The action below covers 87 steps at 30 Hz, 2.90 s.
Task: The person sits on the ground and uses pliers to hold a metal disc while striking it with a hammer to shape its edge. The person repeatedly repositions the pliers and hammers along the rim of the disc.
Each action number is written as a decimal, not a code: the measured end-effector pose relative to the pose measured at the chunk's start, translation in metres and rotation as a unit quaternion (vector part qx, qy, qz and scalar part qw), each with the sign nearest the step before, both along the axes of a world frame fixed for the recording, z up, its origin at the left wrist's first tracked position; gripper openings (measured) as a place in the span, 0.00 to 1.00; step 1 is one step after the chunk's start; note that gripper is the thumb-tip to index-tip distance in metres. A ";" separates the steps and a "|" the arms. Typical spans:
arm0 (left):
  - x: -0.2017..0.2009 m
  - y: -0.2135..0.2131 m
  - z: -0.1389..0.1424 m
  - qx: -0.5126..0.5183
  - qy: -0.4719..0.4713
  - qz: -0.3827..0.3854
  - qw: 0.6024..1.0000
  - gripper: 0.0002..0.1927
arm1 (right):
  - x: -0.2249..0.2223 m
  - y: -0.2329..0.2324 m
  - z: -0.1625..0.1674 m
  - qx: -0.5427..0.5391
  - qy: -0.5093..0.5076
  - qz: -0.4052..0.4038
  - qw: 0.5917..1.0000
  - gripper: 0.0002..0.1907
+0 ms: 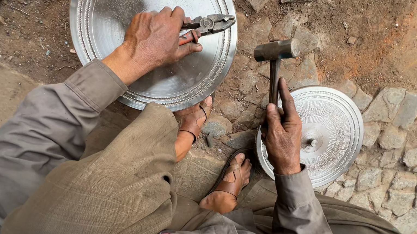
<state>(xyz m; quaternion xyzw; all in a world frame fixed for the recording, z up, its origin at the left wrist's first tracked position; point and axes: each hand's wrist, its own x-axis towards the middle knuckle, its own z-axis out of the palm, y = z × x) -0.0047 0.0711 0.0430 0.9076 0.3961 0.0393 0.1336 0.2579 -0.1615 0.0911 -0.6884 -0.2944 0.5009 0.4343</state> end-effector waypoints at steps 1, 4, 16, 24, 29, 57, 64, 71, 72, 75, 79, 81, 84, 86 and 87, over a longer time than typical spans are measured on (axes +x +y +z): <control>0.000 0.000 0.000 0.004 -0.002 -0.001 1.000 0.38 | -0.001 0.001 0.001 -0.001 -0.002 0.000 1.000 0.30; 0.001 -0.001 0.001 0.013 -0.002 0.000 1.000 0.38 | 0.000 -0.001 0.003 -0.004 -0.009 0.001 1.000 0.30; 0.004 -0.005 0.008 0.035 0.021 0.006 0.999 0.37 | 0.009 0.018 0.048 0.025 -0.061 0.061 0.996 0.30; 0.000 -0.013 0.002 0.065 -0.007 0.010 0.998 0.34 | -0.013 0.105 0.141 0.554 -0.164 -0.027 0.816 0.22; 0.002 -0.010 0.004 0.081 -0.013 0.009 0.997 0.32 | -0.002 0.089 0.012 0.053 -0.276 0.210 0.937 0.31; 0.000 -0.003 -0.003 0.026 -0.007 -0.015 1.000 0.39 | 0.009 -0.007 0.002 -0.008 0.020 0.000 1.000 0.29; 0.001 -0.006 0.001 0.056 0.024 -0.014 0.998 0.39 | 0.000 0.010 0.030 0.010 -0.022 0.031 0.999 0.29; -0.002 -0.015 -0.001 0.091 0.002 -0.004 0.996 0.36 | 0.012 0.056 0.089 0.292 -0.102 0.070 0.948 0.28; -0.002 -0.015 -0.001 0.092 -0.008 -0.003 0.996 0.35 | 0.012 0.064 0.079 0.354 -0.100 0.053 0.928 0.29; -0.003 -0.015 0.000 0.091 -0.011 -0.010 0.996 0.35 | 0.006 0.082 0.028 0.532 -0.097 -0.008 0.841 0.29; -0.001 -0.014 0.005 0.100 -0.032 -0.018 0.994 0.34 | -0.003 0.074 -0.022 0.015 -0.361 0.245 0.900 0.32; -0.002 -0.009 0.006 0.077 -0.015 -0.008 0.997 0.36 | -0.003 0.061 -0.020 0.062 -0.239 0.157 0.956 0.30; 0.000 -0.003 0.003 0.047 -0.015 -0.010 0.999 0.39 | -0.003 0.036 0.006 0.083 -0.085 0.043 0.992 0.29; 0.000 -0.005 0.000 0.021 -0.016 -0.011 1.000 0.39 | -0.004 0.021 0.025 0.054 -0.022 0.003 0.998 0.29; 0.000 -0.003 -0.001 0.023 -0.018 -0.009 1.000 0.39 | -0.004 0.014 0.032 0.044 -0.009 -0.003 0.999 0.29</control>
